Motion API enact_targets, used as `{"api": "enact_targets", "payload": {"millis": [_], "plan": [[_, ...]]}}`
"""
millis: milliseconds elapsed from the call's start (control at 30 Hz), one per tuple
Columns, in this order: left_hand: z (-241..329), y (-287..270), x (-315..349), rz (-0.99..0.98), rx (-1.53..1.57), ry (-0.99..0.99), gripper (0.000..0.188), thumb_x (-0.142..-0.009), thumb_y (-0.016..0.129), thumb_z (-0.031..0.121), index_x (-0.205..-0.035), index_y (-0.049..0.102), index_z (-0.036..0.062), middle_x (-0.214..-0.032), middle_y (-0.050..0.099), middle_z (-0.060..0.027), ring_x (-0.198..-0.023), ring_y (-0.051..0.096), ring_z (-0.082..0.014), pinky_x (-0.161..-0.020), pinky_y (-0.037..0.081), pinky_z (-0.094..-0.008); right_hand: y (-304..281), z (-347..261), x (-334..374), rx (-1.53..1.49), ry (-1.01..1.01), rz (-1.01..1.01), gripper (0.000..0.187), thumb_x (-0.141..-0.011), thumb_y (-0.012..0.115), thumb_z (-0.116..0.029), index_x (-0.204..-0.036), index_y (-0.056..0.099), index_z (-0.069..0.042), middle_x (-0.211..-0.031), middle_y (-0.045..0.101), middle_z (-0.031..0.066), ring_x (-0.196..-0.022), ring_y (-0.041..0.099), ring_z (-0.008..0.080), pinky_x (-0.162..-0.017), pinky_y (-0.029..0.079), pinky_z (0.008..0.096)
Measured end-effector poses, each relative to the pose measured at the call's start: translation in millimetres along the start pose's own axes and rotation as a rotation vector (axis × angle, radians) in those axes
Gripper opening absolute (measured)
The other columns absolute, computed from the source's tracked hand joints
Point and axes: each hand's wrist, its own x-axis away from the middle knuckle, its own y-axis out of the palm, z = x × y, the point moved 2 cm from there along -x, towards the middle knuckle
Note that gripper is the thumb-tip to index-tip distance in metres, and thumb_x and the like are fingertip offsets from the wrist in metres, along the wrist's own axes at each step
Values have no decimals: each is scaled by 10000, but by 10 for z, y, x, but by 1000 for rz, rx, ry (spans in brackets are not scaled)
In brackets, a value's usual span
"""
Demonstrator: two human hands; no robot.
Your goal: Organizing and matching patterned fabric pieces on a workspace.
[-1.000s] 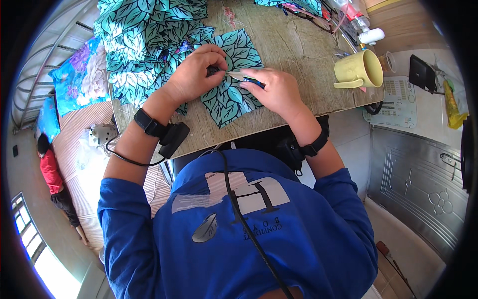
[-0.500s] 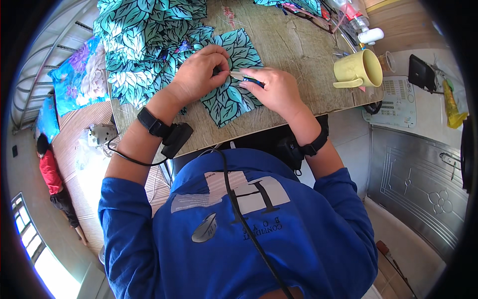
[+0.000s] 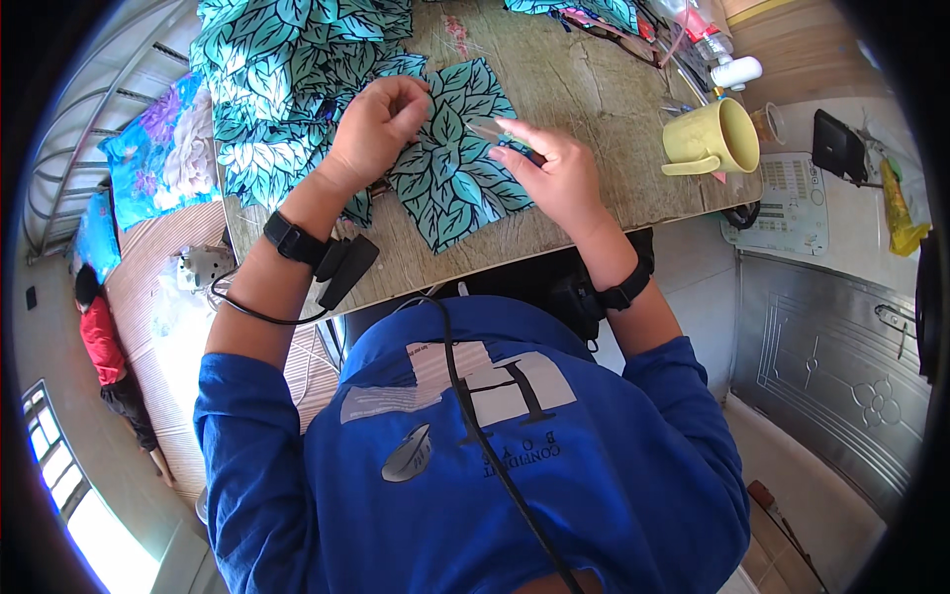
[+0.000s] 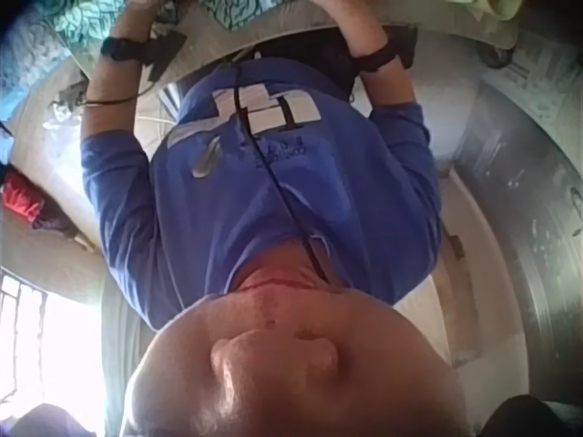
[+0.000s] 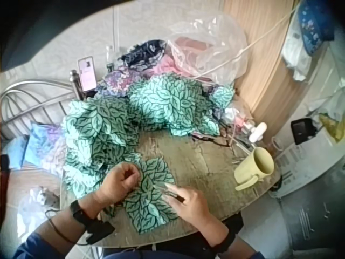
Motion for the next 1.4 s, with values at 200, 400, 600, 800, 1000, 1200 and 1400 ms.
{"api": "enact_targets", "payload": {"millis": [200,400,600,800,1000,1200,1400], "plan": [[202,-50,-152,147,138,-23,122,-969,534,131,-1040,541,33,-930,653,-17,-711,578,-61,-606,495,-202,-11,50,3,-107,-8,105,368,-793,771,-291,-1098,698,-98,-882,711,115,-641,636,169,-573,494,279],[316,-135,-377,133,-440,140,238,-899,617,132,-1111,581,30,-996,661,-51,-895,625,-119,-773,509,-266,-41,33,9,-205,11,155,365,-795,772,-268,-1104,693,-92,-834,703,100,-613,606,147,-556,474,267],[324,41,-531,-2,-732,-40,351,-815,693,257,-1090,611,57,-1031,670,-113,-958,646,-255,-840,497,-348,-42,34,10,-188,-15,113,378,-786,777,-259,-1115,691,-94,-745,664,74,-553,535,130,-509,424,265],[314,59,-492,-50,-749,99,222,-774,644,264,-900,640,81,-927,661,-126,-904,636,-292,-810,498,-403,-59,-4,12,-246,-56,129,366,-784,777,-235,-1112,691,-94,-752,663,66,-555,522,110,-505,412,247],[630,-291,-580,241,-413,356,194,-854,493,63,-1033,566,59,-873,605,-78,-797,590,-160,-740,472,-282,-82,39,48,-251,-112,165,372,-774,786,-223,-1112,692,-101,-768,658,35,-542,476,95,-494,393,239],[975,-1482,-965,550,239,625,102,-961,497,153,-967,559,72,-812,567,-9,-699,509,-114,-612,439,-268,-109,-21,56,-259,-39,132,369,-770,789,-222,-1109,696,-110,-765,655,25,-532,453,89,-493,387,235],[362,-2536,-897,568,399,-236,258,-865,603,167,-1095,595,51,-897,661,-125,-837,668,-200,-744,535,-360,-108,72,48,-241,-33,136,367,-769,787,-208,-1112,696,-113,-752,647,22,-529,451,91,-489,383,235]]}}
